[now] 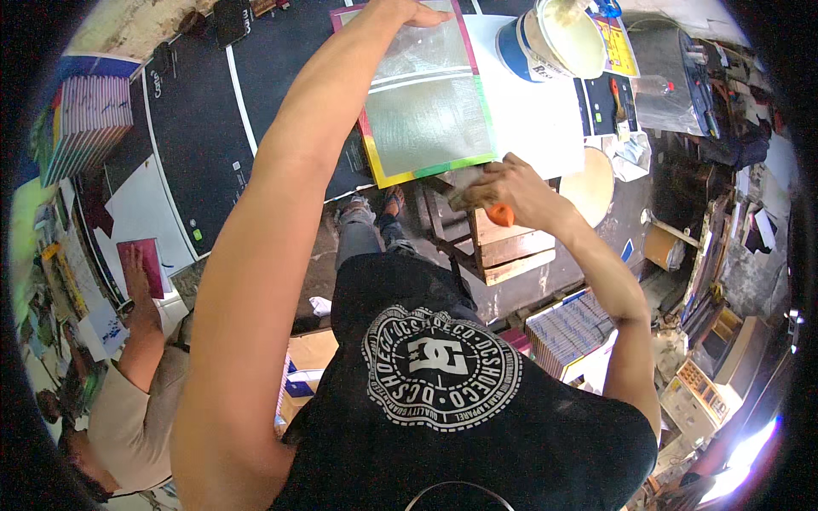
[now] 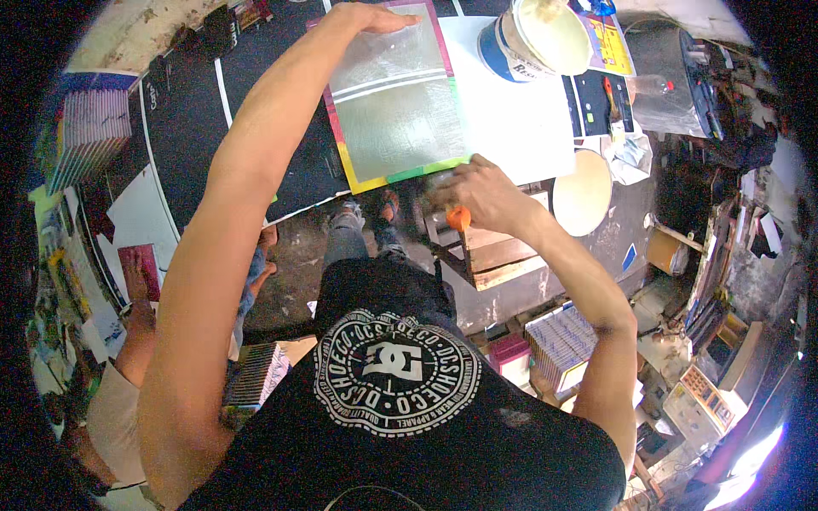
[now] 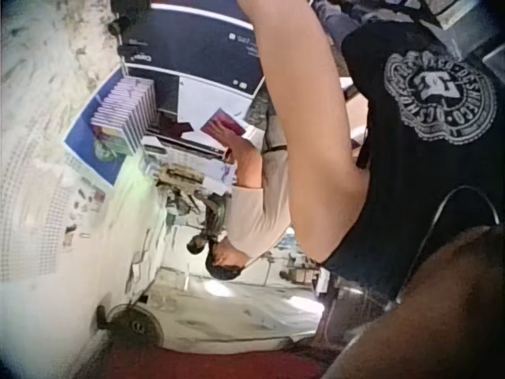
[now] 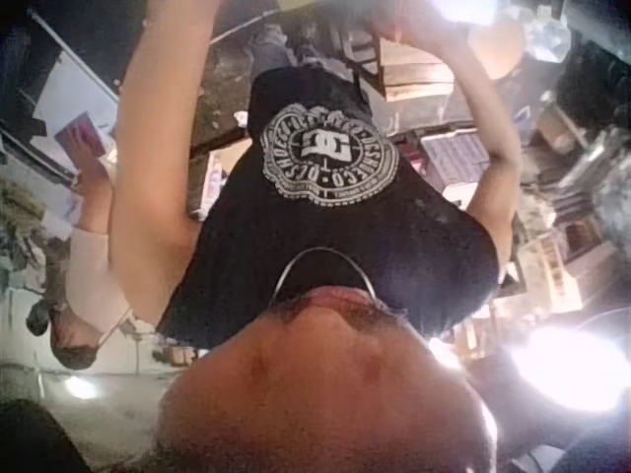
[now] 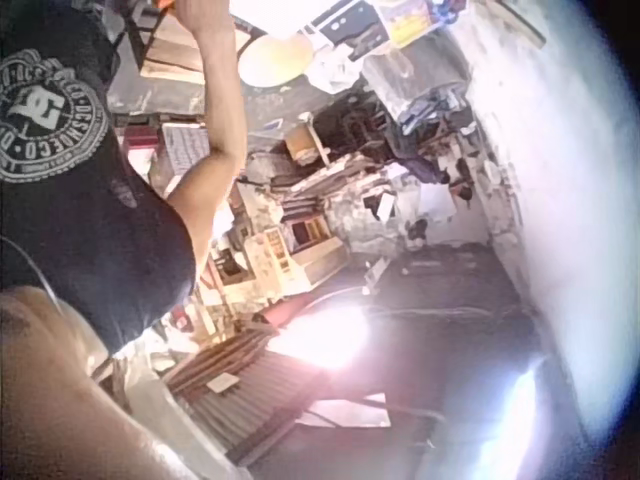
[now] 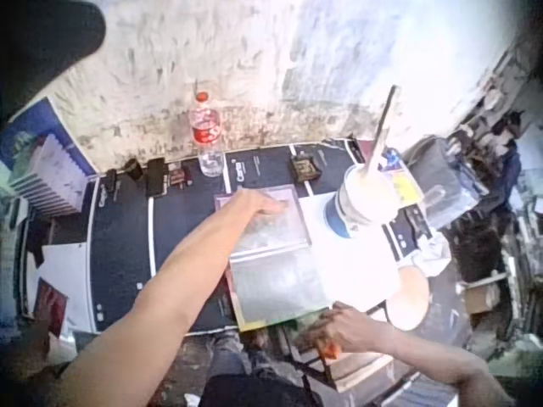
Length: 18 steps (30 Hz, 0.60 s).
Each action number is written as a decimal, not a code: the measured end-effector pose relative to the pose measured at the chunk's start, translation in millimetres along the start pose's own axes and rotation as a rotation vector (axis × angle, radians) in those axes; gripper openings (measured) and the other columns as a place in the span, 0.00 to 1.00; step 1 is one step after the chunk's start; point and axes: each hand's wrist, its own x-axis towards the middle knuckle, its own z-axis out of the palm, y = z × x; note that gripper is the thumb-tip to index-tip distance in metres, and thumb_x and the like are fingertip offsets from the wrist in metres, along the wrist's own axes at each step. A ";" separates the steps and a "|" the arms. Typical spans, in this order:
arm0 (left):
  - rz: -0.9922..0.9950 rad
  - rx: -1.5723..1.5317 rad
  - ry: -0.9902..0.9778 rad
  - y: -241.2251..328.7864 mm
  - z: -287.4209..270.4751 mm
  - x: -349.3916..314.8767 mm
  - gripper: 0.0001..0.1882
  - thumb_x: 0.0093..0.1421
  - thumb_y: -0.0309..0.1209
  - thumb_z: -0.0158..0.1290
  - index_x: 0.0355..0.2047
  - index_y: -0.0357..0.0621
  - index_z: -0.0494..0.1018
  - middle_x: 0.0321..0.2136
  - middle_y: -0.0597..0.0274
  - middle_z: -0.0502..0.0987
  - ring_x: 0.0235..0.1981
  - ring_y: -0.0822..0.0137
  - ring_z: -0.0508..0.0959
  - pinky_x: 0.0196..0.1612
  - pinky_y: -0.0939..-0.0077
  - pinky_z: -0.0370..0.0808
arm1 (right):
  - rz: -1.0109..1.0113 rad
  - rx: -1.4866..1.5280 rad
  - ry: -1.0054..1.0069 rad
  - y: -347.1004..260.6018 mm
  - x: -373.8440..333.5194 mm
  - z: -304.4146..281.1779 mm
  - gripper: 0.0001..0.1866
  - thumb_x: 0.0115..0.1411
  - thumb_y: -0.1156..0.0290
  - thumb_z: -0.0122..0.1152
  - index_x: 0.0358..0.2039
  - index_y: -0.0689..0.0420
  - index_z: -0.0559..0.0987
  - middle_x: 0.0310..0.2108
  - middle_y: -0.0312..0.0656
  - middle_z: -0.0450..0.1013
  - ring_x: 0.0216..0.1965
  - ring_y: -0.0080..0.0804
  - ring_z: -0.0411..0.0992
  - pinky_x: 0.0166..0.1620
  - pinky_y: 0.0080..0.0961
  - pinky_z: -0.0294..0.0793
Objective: The person applies glue to book covers on a workbench by dipping a brush into a container of adhesive and spreading it over the cardboard covers by hand.
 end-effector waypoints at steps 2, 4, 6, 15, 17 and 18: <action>0.000 0.059 0.050 2.6 0.1 -0.8 0.46 0.59 0.71 0.39 0.63 0.48 0.67 0.63 0.52 0.68 0.63 0.55 0.68 0.63 0.55 0.63 | 0.008 0.065 0.020 3.1 0.5 -23.9 0.16 0.54 0.66 0.56 0.43 0.42 0.84 0.44 0.31 0.80 0.48 0.34 0.75 0.48 0.35 0.71; 0.013 0.125 0.086 6.4 2.9 1.1 0.46 0.59 0.72 0.38 0.63 0.48 0.67 0.64 0.51 0.67 0.64 0.55 0.66 0.64 0.53 0.60 | 0.073 0.030 0.347 37.0 21.3 -24.5 0.16 0.54 0.62 0.57 0.43 0.41 0.83 0.48 0.31 0.79 0.49 0.36 0.75 0.46 0.36 0.71; 0.028 0.174 0.109 11.6 7.2 5.1 0.47 0.59 0.72 0.37 0.64 0.47 0.67 0.64 0.51 0.66 0.65 0.54 0.65 0.65 0.51 0.57 | 0.055 -0.082 0.435 63.4 43.3 -33.7 0.15 0.58 0.62 0.55 0.45 0.39 0.83 0.49 0.30 0.79 0.49 0.36 0.74 0.48 0.38 0.71; 0.047 0.336 0.256 3.0 6.9 1.9 0.50 0.59 0.74 0.31 0.65 0.47 0.66 0.66 0.50 0.63 0.69 0.50 0.59 0.69 0.40 0.43 | 0.222 -0.007 0.024 48.9 -12.8 -39.0 0.12 0.55 0.67 0.59 0.38 0.44 0.85 0.42 0.32 0.80 0.47 0.31 0.75 0.50 0.35 0.64; 0.062 0.376 0.284 10.1 4.6 4.5 0.51 0.58 0.75 0.30 0.65 0.47 0.65 0.66 0.50 0.63 0.69 0.50 0.58 0.70 0.38 0.39 | 0.100 -0.056 0.363 59.0 -4.0 -40.5 0.13 0.57 0.67 0.56 0.40 0.43 0.84 0.42 0.30 0.79 0.48 0.30 0.73 0.50 0.36 0.64; 0.080 0.401 0.296 16.7 5.6 4.7 0.51 0.58 0.75 0.29 0.65 0.47 0.65 0.67 0.50 0.62 0.70 0.49 0.58 0.70 0.36 0.38 | 0.118 -0.089 0.410 69.2 -7.8 -28.4 0.13 0.58 0.68 0.55 0.40 0.42 0.85 0.42 0.29 0.79 0.48 0.30 0.72 0.51 0.37 0.64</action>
